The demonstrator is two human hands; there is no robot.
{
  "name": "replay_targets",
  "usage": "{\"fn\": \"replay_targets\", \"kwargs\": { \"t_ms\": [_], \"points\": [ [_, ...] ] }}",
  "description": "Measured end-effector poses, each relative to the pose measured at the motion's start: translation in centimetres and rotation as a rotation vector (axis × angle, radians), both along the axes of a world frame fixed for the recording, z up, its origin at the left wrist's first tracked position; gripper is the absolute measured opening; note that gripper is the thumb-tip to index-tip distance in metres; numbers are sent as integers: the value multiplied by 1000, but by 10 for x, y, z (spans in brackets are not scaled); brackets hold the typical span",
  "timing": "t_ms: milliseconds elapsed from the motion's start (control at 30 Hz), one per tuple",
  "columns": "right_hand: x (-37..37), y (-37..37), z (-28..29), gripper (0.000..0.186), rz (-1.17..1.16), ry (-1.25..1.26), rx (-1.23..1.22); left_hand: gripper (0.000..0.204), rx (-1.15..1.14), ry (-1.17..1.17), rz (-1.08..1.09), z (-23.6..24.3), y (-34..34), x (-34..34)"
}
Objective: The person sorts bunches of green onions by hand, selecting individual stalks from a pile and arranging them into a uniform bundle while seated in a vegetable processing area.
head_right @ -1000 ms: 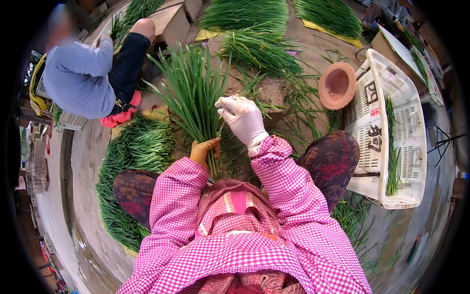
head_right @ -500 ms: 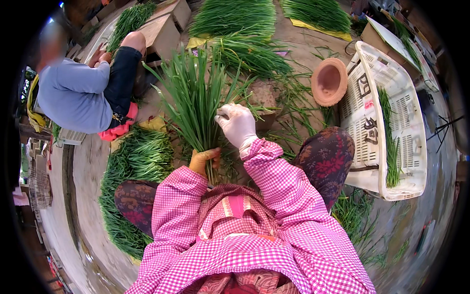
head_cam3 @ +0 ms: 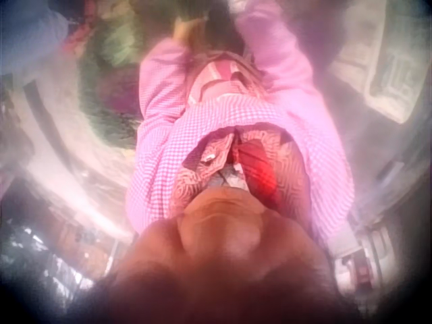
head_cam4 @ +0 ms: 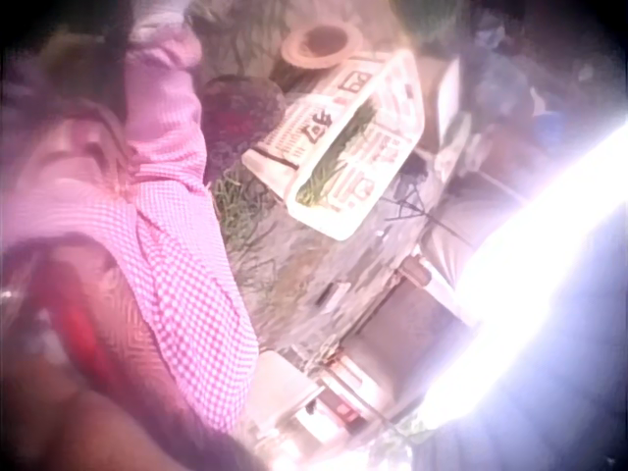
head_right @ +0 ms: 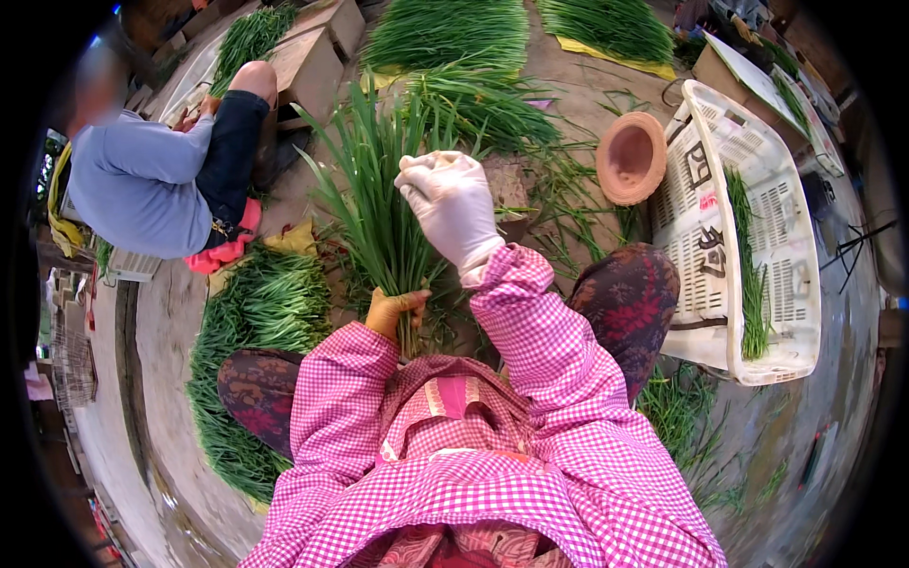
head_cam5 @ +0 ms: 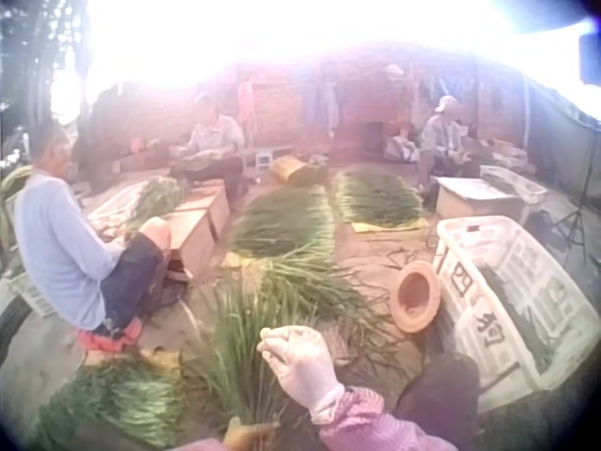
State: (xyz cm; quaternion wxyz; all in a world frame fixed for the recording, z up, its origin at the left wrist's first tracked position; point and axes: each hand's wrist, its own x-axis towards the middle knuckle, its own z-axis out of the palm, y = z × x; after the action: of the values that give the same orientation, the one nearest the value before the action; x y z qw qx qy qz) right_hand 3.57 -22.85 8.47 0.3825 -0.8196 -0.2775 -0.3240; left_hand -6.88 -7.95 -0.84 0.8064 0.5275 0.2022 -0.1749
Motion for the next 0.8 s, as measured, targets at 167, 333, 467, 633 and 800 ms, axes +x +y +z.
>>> {"fn": "replay_targets", "kwargs": {
  "t_ms": [167, 333, 467, 633, 800],
  "points": [
    [1, 0, -19, 42, -178, 33, -301, 22, 2, -4, -65, -3, 0, -1],
    [0, -4, -17, 61, -231, 7, -329, 22, 2, -38, -114, -4, 0, -2],
    [7, -9, -17, 44, -220, -60, -385, 22, 3, -12, -135, -4, 1, -2],
    [10, -13, -26, 15, -201, -50, -403, 27, 8, -6, -132, 1, -3, -3],
    [11, -14, -25, 15, -218, 6, -454, 30, -9, -19, -126, 1, 0, -3]
  ]
}}
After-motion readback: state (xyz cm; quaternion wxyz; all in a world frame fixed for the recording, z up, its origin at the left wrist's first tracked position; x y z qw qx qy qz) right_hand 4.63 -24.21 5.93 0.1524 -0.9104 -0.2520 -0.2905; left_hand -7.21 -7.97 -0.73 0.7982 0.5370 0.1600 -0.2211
